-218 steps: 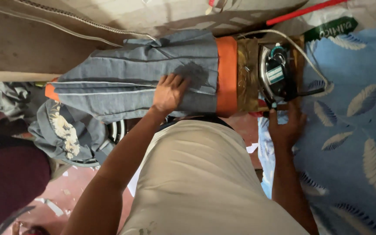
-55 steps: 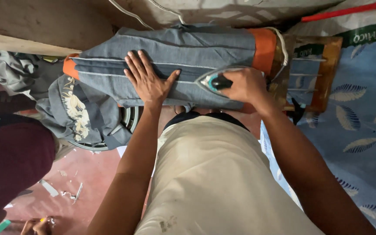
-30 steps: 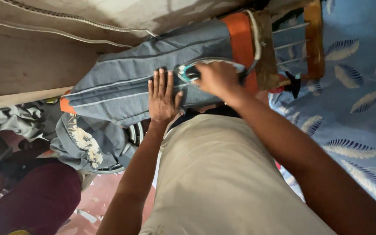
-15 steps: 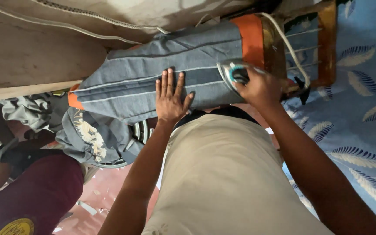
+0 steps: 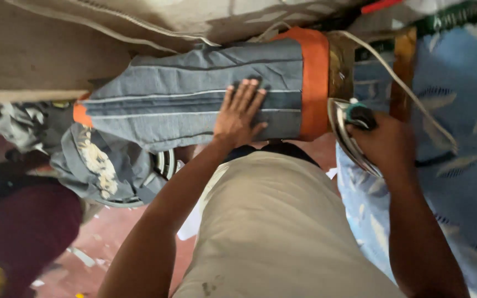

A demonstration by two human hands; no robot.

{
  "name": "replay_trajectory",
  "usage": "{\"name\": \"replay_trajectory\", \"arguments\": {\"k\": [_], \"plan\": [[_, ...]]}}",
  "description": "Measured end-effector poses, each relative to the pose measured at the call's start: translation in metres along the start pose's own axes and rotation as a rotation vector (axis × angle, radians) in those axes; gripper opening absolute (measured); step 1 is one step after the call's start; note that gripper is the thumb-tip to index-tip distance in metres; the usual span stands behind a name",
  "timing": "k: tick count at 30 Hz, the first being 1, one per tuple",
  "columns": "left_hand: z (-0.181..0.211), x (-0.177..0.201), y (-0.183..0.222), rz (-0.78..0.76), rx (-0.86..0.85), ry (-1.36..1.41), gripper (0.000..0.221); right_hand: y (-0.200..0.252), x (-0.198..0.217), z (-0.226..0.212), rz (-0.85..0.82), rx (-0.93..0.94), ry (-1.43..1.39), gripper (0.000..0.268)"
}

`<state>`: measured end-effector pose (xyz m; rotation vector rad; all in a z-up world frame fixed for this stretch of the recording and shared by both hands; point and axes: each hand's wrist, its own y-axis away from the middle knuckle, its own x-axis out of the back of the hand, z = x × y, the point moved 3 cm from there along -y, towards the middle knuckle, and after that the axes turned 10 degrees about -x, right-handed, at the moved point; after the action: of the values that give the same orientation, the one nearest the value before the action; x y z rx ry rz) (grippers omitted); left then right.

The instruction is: Ironing and smoothing out pieces of grey fabric using an electric iron on a padded surface.

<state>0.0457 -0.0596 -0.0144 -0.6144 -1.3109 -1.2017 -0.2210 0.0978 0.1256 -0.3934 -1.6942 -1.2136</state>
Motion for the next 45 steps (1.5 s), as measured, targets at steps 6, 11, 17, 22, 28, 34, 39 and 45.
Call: {"name": "replay_trajectory", "arguments": {"k": [6,11,17,22,28,34,39,45], "plan": [[0.051,-0.026,-0.041,0.220,-0.004,0.101,0.095,-0.012,0.020,0.020,0.279,0.540,0.037,0.051],[0.041,-0.023,-0.012,0.364,0.039,0.193,0.084,-0.012,0.013,-0.051,0.259,0.835,0.141,0.038],[-0.019,-0.034,0.094,0.604,0.686,0.103,0.082,-0.031,-0.065,-0.105,0.259,1.095,0.003,0.032],[-0.061,-0.047,0.130,0.660,1.041,0.144,0.090,-0.038,-0.109,-0.137,0.289,1.209,-0.114,0.033],[-0.078,-0.030,0.135,0.533,1.178,0.215,0.115,-0.024,-0.114,-0.182,0.379,1.251,-0.210,0.030],[-0.092,-0.042,0.144,0.466,1.206,0.180,0.124,-0.005,-0.128,-0.221,0.488,1.292,-0.141,0.037],[-0.109,-0.047,0.159,0.490,1.252,-0.018,0.105,0.018,-0.137,-0.257,0.340,1.317,-0.019,0.036],[-0.136,-0.050,0.183,0.589,1.291,-0.037,0.086,0.047,-0.152,-0.305,0.239,1.225,0.009,0.035]]}}
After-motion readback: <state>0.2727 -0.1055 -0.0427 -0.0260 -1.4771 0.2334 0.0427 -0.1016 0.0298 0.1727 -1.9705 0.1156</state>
